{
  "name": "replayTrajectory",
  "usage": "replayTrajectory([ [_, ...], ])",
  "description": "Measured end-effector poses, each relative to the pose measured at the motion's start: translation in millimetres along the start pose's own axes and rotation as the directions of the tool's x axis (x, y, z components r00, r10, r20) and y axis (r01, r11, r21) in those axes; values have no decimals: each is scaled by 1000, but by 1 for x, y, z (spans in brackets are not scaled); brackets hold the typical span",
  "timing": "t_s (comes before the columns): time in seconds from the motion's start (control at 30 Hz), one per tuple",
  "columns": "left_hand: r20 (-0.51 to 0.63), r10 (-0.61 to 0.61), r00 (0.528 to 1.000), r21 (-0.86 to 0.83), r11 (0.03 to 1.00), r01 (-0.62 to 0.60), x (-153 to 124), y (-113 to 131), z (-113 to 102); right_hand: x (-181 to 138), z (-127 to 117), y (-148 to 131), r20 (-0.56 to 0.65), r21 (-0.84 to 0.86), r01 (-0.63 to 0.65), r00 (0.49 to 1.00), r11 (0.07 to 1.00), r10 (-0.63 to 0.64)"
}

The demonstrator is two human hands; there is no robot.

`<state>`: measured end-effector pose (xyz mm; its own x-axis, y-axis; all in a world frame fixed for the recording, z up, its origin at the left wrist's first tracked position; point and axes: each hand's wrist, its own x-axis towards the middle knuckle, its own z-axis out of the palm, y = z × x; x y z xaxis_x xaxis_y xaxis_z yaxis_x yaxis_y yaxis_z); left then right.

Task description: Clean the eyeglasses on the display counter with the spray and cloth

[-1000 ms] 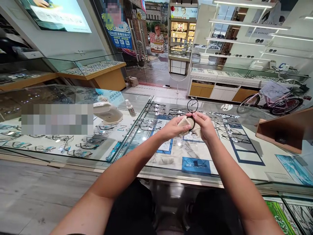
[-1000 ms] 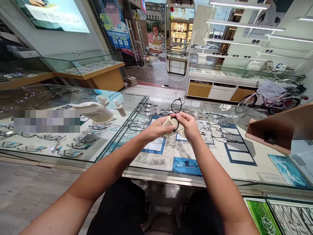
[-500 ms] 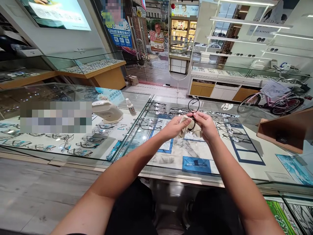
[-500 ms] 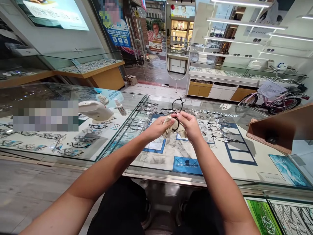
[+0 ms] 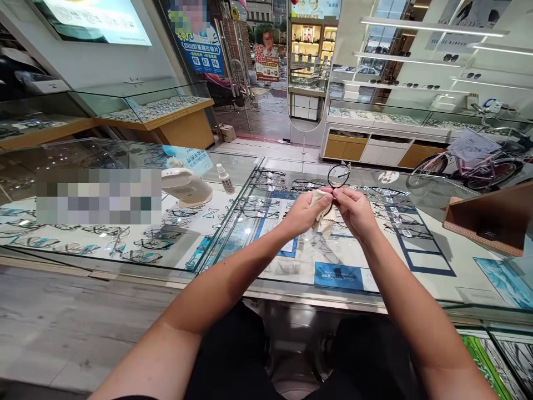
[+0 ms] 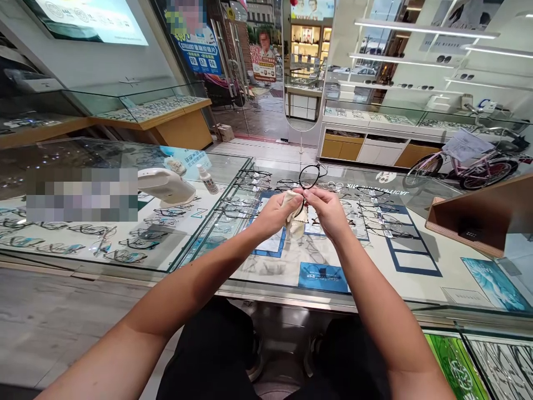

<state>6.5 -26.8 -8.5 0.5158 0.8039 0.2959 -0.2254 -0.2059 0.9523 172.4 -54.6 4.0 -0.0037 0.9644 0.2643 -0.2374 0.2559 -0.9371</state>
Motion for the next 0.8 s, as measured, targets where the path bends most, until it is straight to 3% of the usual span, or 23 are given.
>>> replayTrajectory([
  [0.37, 78, -127, 989, -53, 990, 131, -3, 1, -2, -1, -1, -2, -101, 51, -108, 988, 993, 113],
  [0.63, 21, -66, 998, -44, 997, 67, 0, 0, -1, 2, -6, 7, 10, -19, -4, 1000, 1000, 4],
  [0.8, 75, -89, 993, -69, 993, 94, 0, 2, -4, -1, -3, 0, -46, 75, -102, 993, 992, 106],
])
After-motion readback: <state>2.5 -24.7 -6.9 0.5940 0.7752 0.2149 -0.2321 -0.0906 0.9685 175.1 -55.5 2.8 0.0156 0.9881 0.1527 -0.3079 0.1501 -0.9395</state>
